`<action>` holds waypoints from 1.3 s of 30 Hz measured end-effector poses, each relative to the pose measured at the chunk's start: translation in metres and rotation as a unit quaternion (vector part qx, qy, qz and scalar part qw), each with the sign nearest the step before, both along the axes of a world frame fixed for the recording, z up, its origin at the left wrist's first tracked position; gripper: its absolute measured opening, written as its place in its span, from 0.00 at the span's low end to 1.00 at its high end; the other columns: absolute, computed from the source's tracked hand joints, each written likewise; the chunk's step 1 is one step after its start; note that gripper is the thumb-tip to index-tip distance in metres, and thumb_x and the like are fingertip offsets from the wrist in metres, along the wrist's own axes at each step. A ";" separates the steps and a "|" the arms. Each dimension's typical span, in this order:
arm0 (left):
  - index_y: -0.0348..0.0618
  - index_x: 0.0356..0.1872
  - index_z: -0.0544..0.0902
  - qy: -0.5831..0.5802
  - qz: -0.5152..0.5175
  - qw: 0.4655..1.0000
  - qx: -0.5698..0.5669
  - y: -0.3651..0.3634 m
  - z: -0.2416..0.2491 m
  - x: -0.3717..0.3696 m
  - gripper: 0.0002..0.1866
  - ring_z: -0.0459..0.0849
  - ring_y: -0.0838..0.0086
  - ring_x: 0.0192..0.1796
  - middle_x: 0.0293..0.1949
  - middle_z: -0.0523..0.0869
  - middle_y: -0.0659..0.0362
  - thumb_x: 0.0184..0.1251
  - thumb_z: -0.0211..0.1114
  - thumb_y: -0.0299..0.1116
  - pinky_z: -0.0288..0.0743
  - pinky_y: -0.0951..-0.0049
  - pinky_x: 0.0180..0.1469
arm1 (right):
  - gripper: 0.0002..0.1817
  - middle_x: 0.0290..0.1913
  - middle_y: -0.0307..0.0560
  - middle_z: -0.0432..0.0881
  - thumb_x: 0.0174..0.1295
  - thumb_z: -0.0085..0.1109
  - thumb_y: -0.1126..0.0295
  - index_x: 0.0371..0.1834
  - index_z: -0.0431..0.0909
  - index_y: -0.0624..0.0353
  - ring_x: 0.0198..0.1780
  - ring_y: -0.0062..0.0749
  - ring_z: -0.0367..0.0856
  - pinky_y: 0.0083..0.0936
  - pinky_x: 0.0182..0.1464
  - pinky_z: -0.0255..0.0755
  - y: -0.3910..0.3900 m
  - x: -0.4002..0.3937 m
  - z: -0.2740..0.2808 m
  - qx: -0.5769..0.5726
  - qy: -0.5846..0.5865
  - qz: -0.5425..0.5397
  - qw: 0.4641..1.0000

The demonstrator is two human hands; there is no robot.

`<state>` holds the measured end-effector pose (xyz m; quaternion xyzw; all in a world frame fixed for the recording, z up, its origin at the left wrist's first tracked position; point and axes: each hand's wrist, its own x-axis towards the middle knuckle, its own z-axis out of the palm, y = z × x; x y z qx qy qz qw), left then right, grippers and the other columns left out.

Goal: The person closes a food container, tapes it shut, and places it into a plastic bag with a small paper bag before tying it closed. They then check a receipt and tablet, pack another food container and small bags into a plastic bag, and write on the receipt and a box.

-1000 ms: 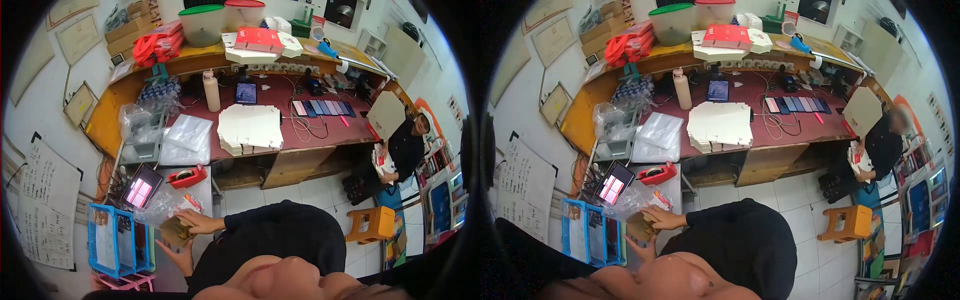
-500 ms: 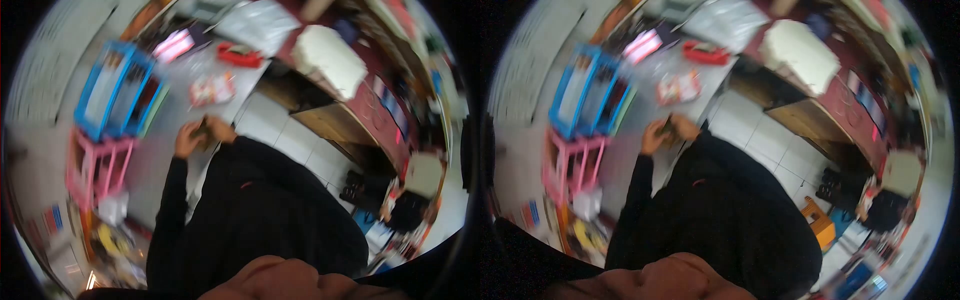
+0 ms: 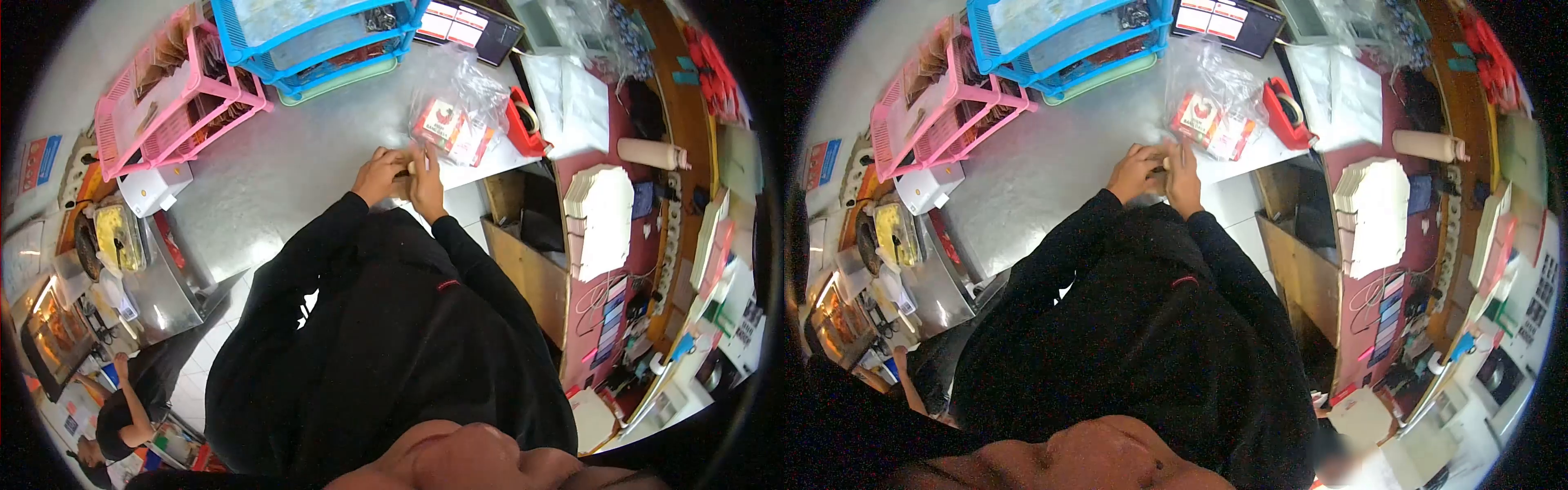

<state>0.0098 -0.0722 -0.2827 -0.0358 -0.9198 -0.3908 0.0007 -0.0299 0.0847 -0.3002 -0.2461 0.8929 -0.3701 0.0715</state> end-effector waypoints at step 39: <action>0.29 0.70 0.46 0.039 0.120 0.985 0.119 0.011 -0.036 0.001 0.40 0.49 0.45 0.73 0.72 0.43 0.39 0.60 0.53 0.34 0.54 0.59 0.71 | 0.15 0.64 0.62 0.56 0.63 0.49 0.65 0.51 0.69 0.59 0.66 0.58 0.55 0.43 0.68 0.49 -0.009 -0.024 -0.019 -0.106 -0.070 0.041 0.991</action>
